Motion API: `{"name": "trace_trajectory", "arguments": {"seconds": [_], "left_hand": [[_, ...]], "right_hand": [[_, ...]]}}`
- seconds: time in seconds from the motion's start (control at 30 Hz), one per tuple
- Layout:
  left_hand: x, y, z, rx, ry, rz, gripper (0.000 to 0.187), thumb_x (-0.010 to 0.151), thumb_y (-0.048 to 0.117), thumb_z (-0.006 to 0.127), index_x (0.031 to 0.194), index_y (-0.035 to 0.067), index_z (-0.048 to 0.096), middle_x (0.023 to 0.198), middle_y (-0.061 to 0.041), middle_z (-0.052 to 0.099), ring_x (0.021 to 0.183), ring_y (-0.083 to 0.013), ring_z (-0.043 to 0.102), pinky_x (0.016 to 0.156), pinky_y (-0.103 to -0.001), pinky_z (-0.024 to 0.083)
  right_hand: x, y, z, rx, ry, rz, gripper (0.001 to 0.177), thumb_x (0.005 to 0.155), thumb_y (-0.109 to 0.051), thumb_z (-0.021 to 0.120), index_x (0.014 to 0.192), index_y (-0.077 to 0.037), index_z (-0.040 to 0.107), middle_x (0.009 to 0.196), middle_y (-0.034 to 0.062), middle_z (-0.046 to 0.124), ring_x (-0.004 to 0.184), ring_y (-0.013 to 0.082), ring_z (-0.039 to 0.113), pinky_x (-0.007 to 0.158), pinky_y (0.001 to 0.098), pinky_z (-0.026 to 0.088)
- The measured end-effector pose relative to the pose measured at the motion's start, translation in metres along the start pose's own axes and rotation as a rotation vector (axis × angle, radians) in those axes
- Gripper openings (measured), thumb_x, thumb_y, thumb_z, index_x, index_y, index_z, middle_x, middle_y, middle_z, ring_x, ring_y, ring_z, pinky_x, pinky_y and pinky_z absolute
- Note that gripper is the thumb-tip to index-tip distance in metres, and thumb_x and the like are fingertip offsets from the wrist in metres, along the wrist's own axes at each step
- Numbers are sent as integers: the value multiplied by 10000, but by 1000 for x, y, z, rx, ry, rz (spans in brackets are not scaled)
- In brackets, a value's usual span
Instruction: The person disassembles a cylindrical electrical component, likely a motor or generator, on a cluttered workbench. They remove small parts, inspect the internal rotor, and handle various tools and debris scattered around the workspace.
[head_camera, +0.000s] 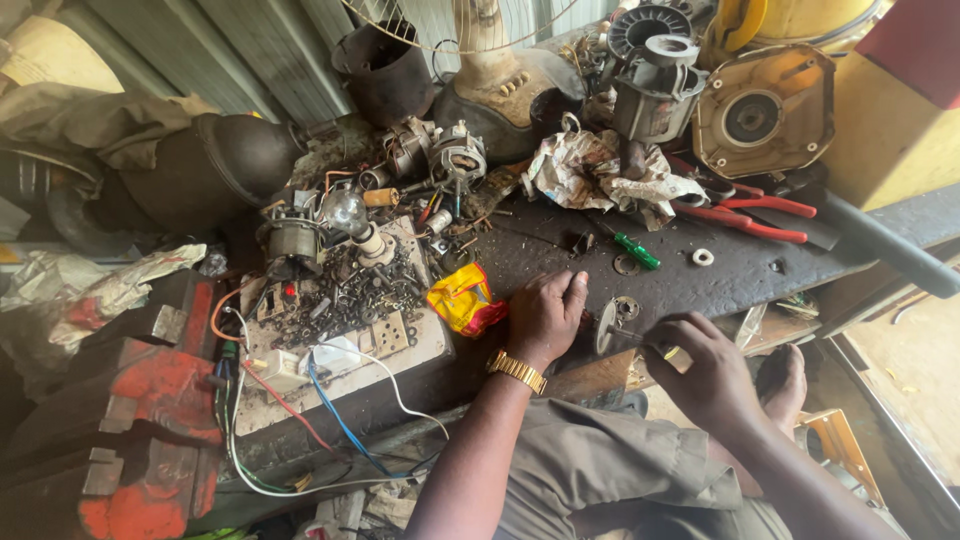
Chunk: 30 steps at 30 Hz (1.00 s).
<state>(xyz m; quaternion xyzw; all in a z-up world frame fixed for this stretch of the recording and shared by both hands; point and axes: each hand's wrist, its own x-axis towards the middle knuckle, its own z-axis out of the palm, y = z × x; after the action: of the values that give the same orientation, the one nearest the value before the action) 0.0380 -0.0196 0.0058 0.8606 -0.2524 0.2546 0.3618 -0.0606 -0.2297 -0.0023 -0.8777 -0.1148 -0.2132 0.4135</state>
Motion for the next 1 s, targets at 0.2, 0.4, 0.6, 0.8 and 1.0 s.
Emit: {"name": "trace_trajectory", "arguments": {"seconds": [0.2,0.4,0.6,0.8,1.0], "left_hand": [[-11,0,-15,50,-190,26,289,1055,338,531,995,97,678,994,-101,721,969,-315,669,844,-495,476],[-27,1,-57,137,-349,316,523,996,330,651,1428,72,509,1382,-132,573,1322,-325,518,1144,-491,374],[-28,3,-64,275,-516,296,657,800,209,781,1398,94,536,1362,-106,581,1343,-295,526,1177,-502,352],[-33,-5,-61,262,-510,291,592,789,145,797,1348,90,612,1339,-86,617,1305,-276,570,1149,-465,396],[-13,-4,-72,199,-355,266,594,768,194,828,1299,40,611,1272,-128,649,1217,-325,609,1061,-457,462]], "right_hand": [[-7,18,-18,-29,-6,119,176,805,-131,760,969,-69,740,1028,53,733,954,251,727,814,364,555],[16,40,-9,-33,-31,66,229,811,-156,754,1034,-102,763,1085,79,714,972,284,714,808,391,563],[68,55,17,-196,-34,-120,256,837,-223,754,1076,-132,765,1089,93,700,968,324,691,814,422,565],[76,56,29,-278,-63,-70,294,848,-299,760,1116,-179,775,1054,67,702,929,305,697,787,418,569],[77,59,30,-309,-34,-67,283,845,-323,758,1091,-184,776,1026,68,693,922,309,692,765,419,565]]}}
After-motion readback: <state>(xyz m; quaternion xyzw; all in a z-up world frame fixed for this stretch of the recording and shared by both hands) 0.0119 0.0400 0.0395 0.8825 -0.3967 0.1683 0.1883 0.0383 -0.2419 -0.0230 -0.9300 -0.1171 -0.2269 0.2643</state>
